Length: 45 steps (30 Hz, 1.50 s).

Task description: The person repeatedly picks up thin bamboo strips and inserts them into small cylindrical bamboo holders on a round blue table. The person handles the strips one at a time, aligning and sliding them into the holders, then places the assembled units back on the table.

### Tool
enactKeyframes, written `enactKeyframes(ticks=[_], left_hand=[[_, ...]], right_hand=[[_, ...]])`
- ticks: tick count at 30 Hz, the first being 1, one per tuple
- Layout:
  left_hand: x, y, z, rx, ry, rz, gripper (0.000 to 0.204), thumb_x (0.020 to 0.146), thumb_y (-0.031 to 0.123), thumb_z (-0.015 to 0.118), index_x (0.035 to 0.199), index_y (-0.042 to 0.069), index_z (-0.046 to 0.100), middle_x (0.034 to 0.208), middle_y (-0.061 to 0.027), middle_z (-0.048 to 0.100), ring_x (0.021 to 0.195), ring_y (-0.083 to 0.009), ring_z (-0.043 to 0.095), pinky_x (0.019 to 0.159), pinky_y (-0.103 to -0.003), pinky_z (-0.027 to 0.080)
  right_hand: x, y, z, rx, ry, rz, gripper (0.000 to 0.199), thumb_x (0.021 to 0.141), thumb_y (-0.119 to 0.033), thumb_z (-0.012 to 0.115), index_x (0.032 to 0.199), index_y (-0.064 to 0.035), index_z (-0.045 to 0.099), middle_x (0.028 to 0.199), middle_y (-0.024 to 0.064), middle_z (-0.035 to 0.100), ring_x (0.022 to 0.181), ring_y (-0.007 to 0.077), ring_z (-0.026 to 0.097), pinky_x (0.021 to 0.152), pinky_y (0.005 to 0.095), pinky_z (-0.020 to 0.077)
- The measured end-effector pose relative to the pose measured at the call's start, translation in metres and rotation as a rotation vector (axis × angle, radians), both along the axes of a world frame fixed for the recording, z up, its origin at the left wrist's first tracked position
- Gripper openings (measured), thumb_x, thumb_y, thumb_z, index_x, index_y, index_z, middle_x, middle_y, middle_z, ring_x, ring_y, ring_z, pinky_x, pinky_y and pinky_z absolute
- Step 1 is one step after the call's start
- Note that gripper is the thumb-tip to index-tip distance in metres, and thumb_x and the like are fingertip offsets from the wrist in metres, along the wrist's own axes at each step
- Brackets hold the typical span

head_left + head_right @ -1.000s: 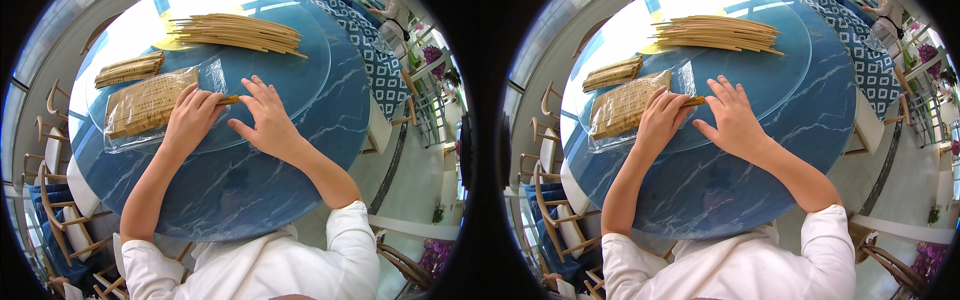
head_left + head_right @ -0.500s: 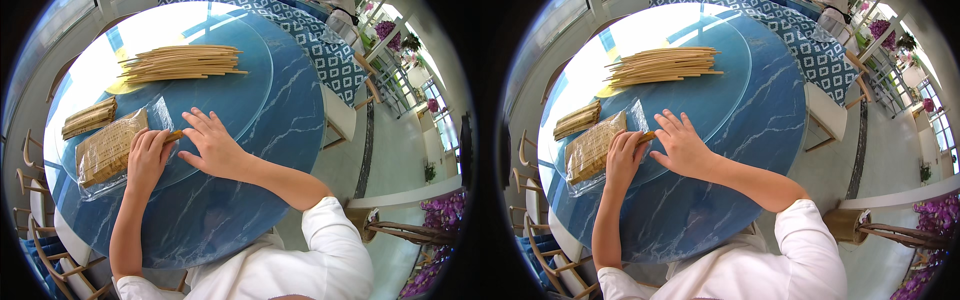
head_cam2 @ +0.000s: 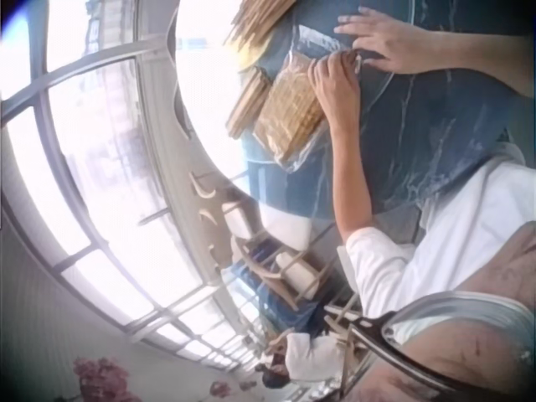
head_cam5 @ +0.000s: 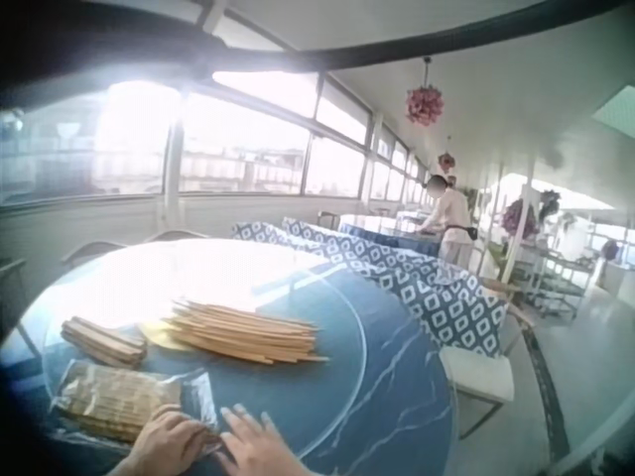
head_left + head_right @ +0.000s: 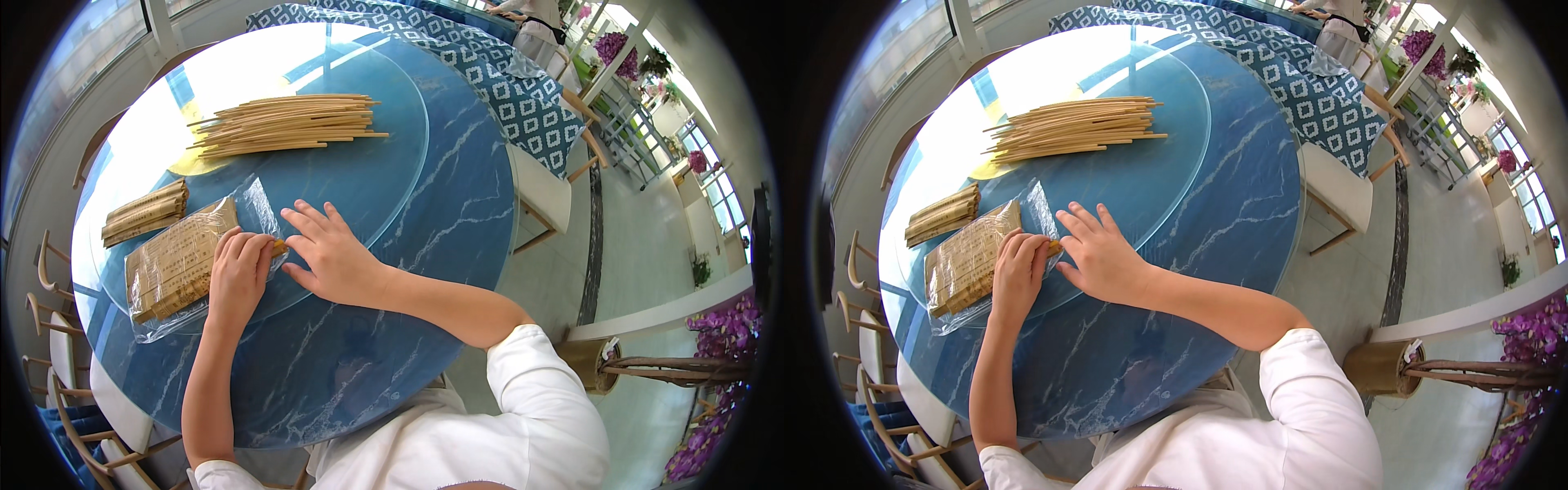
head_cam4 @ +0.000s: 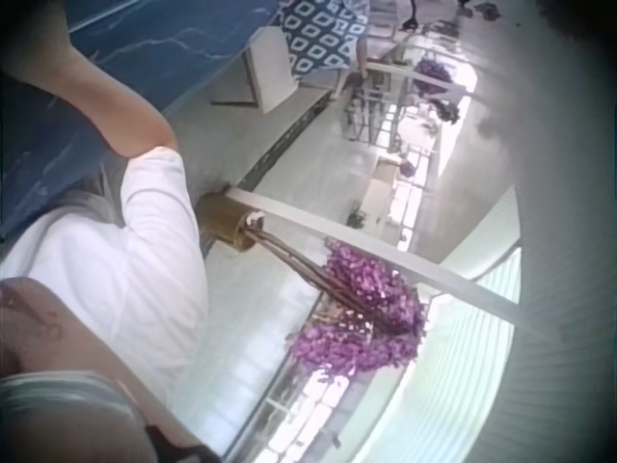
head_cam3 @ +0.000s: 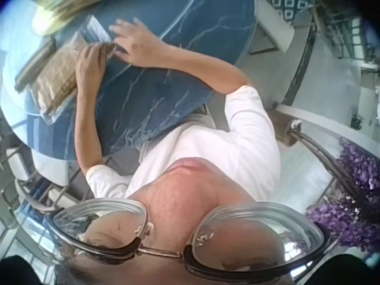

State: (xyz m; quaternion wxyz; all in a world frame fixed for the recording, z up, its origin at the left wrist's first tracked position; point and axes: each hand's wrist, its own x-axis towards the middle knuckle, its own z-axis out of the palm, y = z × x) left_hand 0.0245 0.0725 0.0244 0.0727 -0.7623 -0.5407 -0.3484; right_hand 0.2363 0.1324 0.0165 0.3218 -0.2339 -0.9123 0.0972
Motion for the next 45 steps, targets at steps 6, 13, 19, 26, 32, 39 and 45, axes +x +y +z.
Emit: enactKeyframes(ticks=[6,13,19,26,32,39,45], left_hand=[[0.001,0.001,0.0,0.021,0.029,0.026,0.006,0.102,0.008,0.069,0.106,0.004,0.07,0.099,-0.0102,0.071,0.098,-0.0312,0.07,0.112,-0.048,0.049],[0.003,-0.001,0.0,0.015,0.028,0.042,0.007,0.102,0.009,0.069,0.107,0.004,0.07,0.1,-0.0102,0.072,0.1,-0.0309,0.07,0.11,-0.047,0.05],[0.003,-0.001,0.0,0.018,0.039,0.05,0.008,0.102,0.009,0.069,0.108,0.004,0.071,0.1,-0.0097,0.072,0.1,-0.0307,0.07,0.11,-0.047,0.05],[0.003,0.0,-0.002,0.034,0.032,0.042,0.006,0.102,0.009,0.069,0.106,0.004,0.069,0.098,-0.0117,0.071,0.099,-0.0334,0.069,0.11,-0.047,0.05],[0.002,-0.002,-0.002,0.036,0.058,0.052,0.008,0.101,0.008,0.07,0.107,0.005,0.071,0.1,-0.0092,0.073,0.101,-0.03,0.07,0.11,-0.047,0.05],[0.002,-0.003,-0.001,0.048,0.042,0.041,0.005,0.102,0.006,0.068,0.106,0.004,0.068,0.1,-0.0114,0.072,0.098,-0.0335,0.07,0.11,-0.048,0.051],[0.003,-0.002,-0.002,0.07,0.033,0.033,0.006,0.102,0.005,0.068,0.108,0.004,0.067,0.1,-0.0126,0.071,0.099,-0.0352,0.069,0.108,-0.049,0.051]], right_hand=[[0.0,-0.007,0.008,0.042,-0.036,-0.026,0.04,0.098,-0.028,0.075,0.123,0.0032,0.069,0.158,0.0242,0.051,0.155,0.0419,0.041,0.123,0.0664,0.0336],[-0.004,-0.012,0.006,0.09,-0.043,-0.036,0.042,0.098,-0.029,0.075,0.123,0.0041,0.07,0.159,0.0233,0.051,0.157,0.0397,0.039,0.125,0.0648,0.03],[-0.001,-0.011,0.009,0.106,-0.045,-0.053,0.039,0.099,-0.029,0.074,0.119,0.0038,0.072,0.158,0.0236,0.051,0.156,0.0399,0.04,0.125,0.0651,0.0303],[0.001,-0.008,0.01,0.071,-0.01,-0.023,0.034,0.098,-0.027,0.076,0.115,0.0021,0.073,0.157,0.0243,0.052,0.155,0.0408,0.041,0.123,0.0663,0.0327],[0.002,-0.006,0.011,0.054,0.015,0.007,0.034,0.097,-0.026,0.077,0.115,0.0023,0.072,0.157,0.0242,0.052,0.155,0.0407,0.042,0.123,0.0663,0.0335],[0.002,-0.006,0.008,-0.012,0.037,0.051,0.035,0.1,-0.025,0.075,0.12,0.0032,0.071,0.16,0.0245,0.049,0.157,0.0406,0.039,0.125,0.0652,0.0318],[0.004,-0.007,0.008,-0.099,0.073,0.087,0.04,0.1,-0.024,0.074,0.128,0.0047,0.068,0.163,0.0243,0.047,0.158,0.0407,0.037,0.127,0.0624,0.0299]])
